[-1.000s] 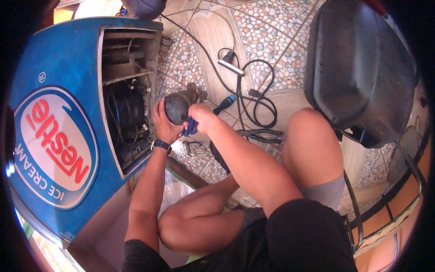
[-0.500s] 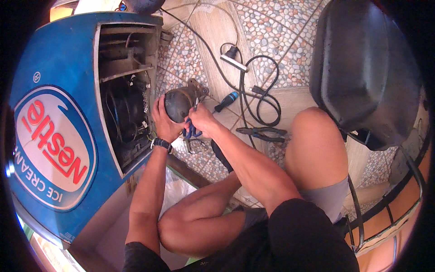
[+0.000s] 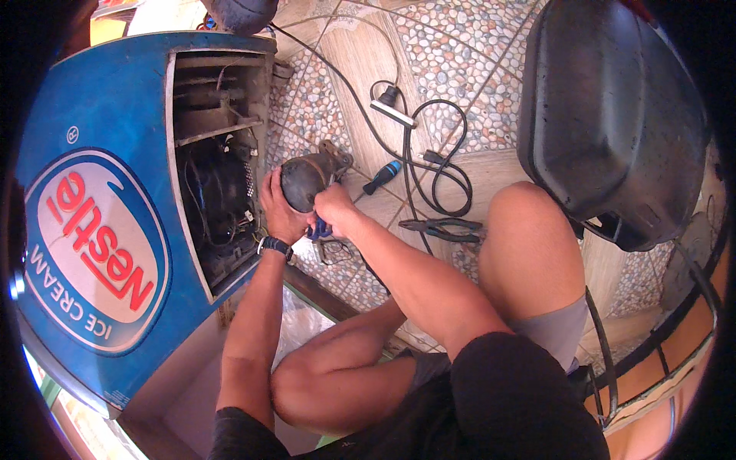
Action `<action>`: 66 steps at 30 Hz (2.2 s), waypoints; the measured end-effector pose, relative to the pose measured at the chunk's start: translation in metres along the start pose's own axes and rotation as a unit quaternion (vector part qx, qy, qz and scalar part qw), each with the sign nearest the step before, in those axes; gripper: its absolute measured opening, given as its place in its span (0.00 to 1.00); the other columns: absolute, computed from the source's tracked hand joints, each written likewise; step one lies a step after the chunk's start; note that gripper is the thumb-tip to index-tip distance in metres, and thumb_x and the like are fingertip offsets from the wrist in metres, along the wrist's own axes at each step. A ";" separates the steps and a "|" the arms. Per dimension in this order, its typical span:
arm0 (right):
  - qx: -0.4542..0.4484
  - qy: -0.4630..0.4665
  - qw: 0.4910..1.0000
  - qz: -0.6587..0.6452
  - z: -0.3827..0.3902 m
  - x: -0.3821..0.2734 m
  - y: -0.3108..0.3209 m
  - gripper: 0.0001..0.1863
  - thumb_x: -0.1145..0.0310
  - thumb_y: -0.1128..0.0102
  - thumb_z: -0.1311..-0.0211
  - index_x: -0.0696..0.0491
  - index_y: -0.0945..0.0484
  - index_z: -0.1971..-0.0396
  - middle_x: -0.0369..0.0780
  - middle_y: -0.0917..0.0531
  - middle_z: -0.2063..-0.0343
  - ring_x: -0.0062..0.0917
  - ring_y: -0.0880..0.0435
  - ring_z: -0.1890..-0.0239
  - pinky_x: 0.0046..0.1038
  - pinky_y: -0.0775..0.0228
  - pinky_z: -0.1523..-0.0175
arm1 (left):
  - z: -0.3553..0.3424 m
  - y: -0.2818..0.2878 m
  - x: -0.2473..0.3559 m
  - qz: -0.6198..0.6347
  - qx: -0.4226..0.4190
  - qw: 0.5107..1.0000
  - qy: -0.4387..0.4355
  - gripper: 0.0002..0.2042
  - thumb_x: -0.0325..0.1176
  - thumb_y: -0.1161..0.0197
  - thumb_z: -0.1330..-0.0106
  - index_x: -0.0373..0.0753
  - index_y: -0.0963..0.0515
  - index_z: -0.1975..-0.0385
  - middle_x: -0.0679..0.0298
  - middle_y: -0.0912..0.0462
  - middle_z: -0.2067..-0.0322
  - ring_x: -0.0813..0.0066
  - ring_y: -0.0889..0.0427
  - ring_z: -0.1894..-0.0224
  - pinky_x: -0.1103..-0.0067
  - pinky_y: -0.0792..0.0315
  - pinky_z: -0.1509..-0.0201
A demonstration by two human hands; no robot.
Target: The person removes a component from a freezer compressor with a screwdriver, cuts and strips wires using pliers, and prepares to attach new wire connectors.
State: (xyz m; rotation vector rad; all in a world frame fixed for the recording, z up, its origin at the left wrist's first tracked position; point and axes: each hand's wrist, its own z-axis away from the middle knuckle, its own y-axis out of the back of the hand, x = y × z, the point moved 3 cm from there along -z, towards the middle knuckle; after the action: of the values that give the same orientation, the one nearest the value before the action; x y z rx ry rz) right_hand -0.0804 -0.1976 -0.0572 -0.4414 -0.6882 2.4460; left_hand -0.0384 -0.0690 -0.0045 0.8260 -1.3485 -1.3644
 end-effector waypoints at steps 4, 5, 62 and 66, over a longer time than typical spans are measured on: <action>0.027 0.096 0.991 0.088 0.003 0.005 0.000 0.11 0.72 0.56 0.27 0.67 0.36 0.54 0.51 0.22 0.76 0.33 0.19 0.82 0.37 0.26 0.81 | 0.002 -0.001 0.002 0.000 0.018 1.000 -0.007 0.58 0.46 0.17 0.63 0.42 0.44 0.27 0.46 0.40 0.33 0.41 0.39 0.31 0.54 0.43 0.27; 0.039 0.122 0.986 0.111 0.003 0.006 0.000 0.12 0.72 0.56 0.27 0.66 0.36 0.54 0.51 0.22 0.76 0.32 0.19 0.82 0.37 0.26 0.81 | 0.000 -0.002 0.001 0.002 0.019 1.000 -0.008 0.58 0.48 0.16 0.63 0.43 0.44 0.27 0.47 0.40 0.33 0.41 0.39 0.31 0.54 0.42 0.27; -0.052 0.240 0.620 0.746 -0.017 -0.089 0.085 0.21 0.57 0.42 0.37 0.53 0.20 0.48 0.49 0.16 0.48 0.46 0.18 0.45 0.45 0.26 0.40 | 0.004 0.003 -0.002 0.027 0.001 0.998 0.050 0.64 0.47 0.12 0.73 0.48 0.43 0.27 0.50 0.41 0.31 0.45 0.41 0.30 0.56 0.40 0.26; 0.001 0.230 0.555 0.799 -0.008 -0.091 0.076 0.20 0.57 0.42 0.36 0.53 0.20 0.49 0.50 0.15 0.52 0.47 0.17 0.48 0.46 0.25 0.42 | 0.007 0.002 -0.007 0.039 0.004 0.997 0.063 0.63 0.46 0.12 0.73 0.50 0.42 0.28 0.51 0.41 0.30 0.45 0.42 0.29 0.55 0.40 0.26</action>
State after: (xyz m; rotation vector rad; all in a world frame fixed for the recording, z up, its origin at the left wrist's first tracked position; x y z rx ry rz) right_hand -0.0365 -0.3028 -0.0914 -2.4907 0.2642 3.4003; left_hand -0.0427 -0.0604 -0.0025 0.8426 -1.2760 -1.2267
